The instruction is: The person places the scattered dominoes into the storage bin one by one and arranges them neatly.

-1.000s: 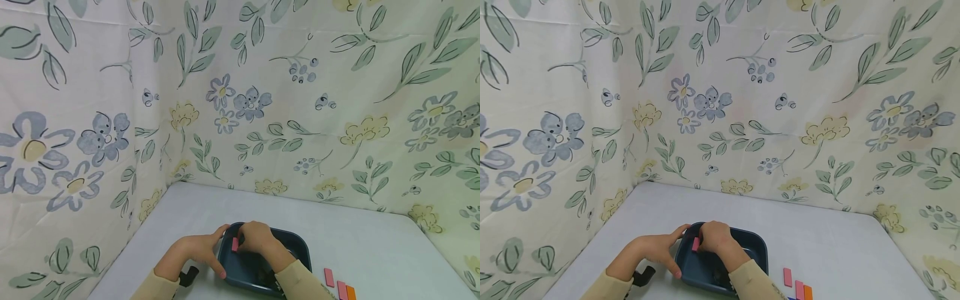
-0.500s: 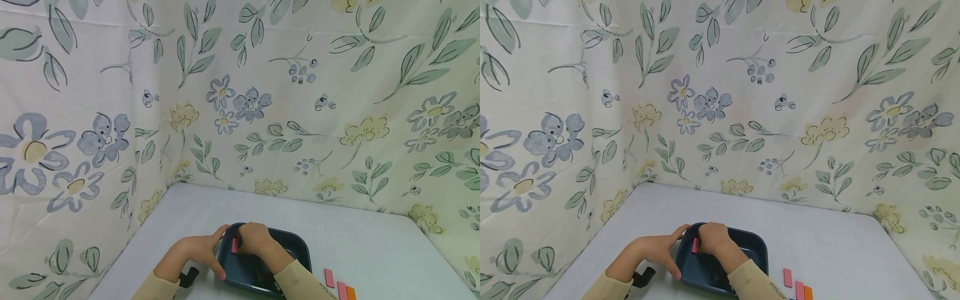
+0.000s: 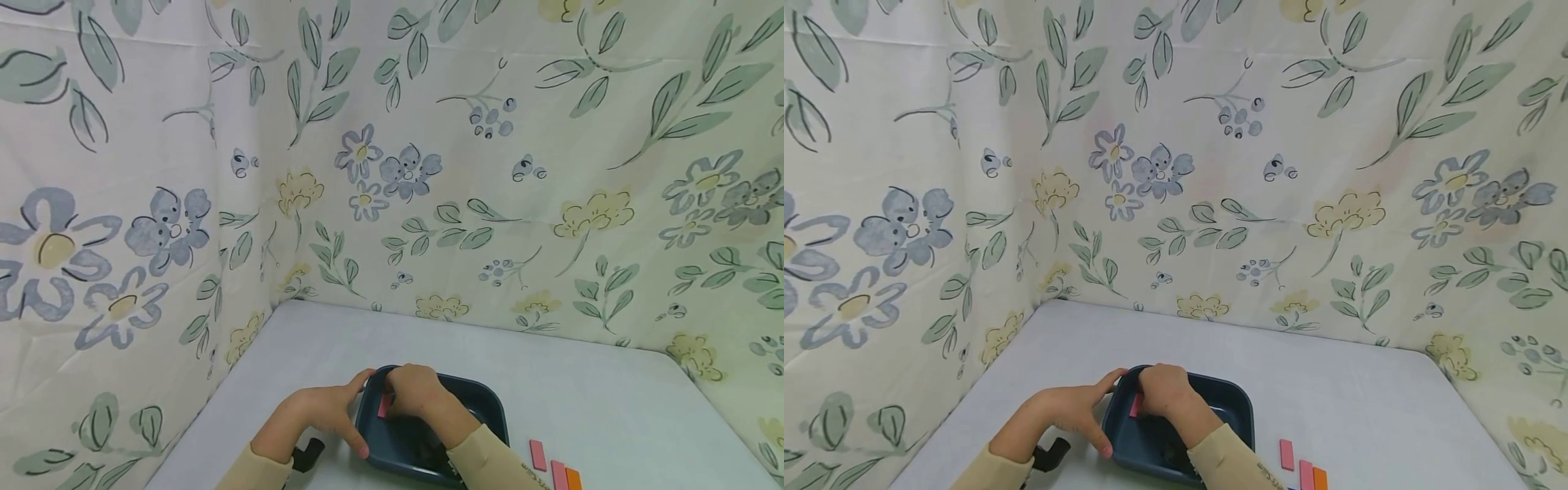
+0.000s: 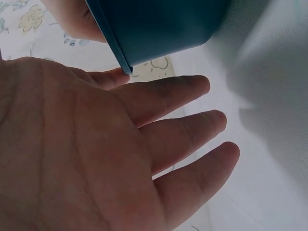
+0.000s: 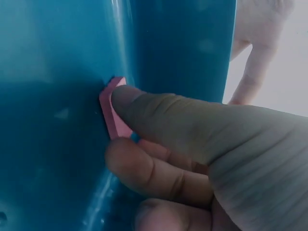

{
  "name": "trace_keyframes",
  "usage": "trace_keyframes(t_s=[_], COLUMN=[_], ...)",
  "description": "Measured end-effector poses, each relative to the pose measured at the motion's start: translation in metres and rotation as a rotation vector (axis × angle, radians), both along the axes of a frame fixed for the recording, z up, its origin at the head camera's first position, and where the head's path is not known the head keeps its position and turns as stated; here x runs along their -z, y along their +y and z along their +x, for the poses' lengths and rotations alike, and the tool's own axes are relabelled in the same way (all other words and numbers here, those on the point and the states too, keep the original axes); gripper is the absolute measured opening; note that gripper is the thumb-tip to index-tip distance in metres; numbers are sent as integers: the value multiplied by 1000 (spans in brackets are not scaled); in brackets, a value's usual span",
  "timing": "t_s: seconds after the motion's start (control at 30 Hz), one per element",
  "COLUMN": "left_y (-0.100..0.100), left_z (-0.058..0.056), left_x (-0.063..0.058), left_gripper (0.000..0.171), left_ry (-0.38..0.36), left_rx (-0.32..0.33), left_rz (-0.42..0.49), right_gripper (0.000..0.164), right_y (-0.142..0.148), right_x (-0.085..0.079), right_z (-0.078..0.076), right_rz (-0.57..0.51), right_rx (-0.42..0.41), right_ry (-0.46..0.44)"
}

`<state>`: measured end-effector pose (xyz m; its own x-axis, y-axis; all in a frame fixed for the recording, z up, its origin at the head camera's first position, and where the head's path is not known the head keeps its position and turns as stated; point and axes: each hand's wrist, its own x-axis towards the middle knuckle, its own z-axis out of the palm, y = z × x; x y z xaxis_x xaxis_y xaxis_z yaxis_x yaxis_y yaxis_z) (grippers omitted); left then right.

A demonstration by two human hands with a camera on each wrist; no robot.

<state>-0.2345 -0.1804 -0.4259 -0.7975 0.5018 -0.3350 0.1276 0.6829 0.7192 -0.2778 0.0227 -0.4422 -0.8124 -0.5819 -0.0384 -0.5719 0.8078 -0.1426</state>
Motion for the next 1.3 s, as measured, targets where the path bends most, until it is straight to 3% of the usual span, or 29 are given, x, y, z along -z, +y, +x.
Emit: trace_keyframes(t_s=[0.3,0.57,0.9,1.1,1.3], left_y=[1,3,2,3,1], left_z=[-2,-3,-2,-2,-2], left_x=[0,-1,1,2,2], left_gripper=[127,127,127,128,129], left_ry=[12,-4,-2,-9,-21], left_rx=[8,-2,-4,-16,-18], left_rz=[-20,-28,-34,-26,-12], right_gripper=[24,33,39,38,32], right_y=[5,24,66,91,114], right_x=[-7,-20,-32,-26,-20], right_z=[4,12,29,38,47], right_rz=[-17,-60,-222,-318,-503], right_rx=[-6,3,0,-27,-25], right_ry=[-32,-106,-270,-294,-350])
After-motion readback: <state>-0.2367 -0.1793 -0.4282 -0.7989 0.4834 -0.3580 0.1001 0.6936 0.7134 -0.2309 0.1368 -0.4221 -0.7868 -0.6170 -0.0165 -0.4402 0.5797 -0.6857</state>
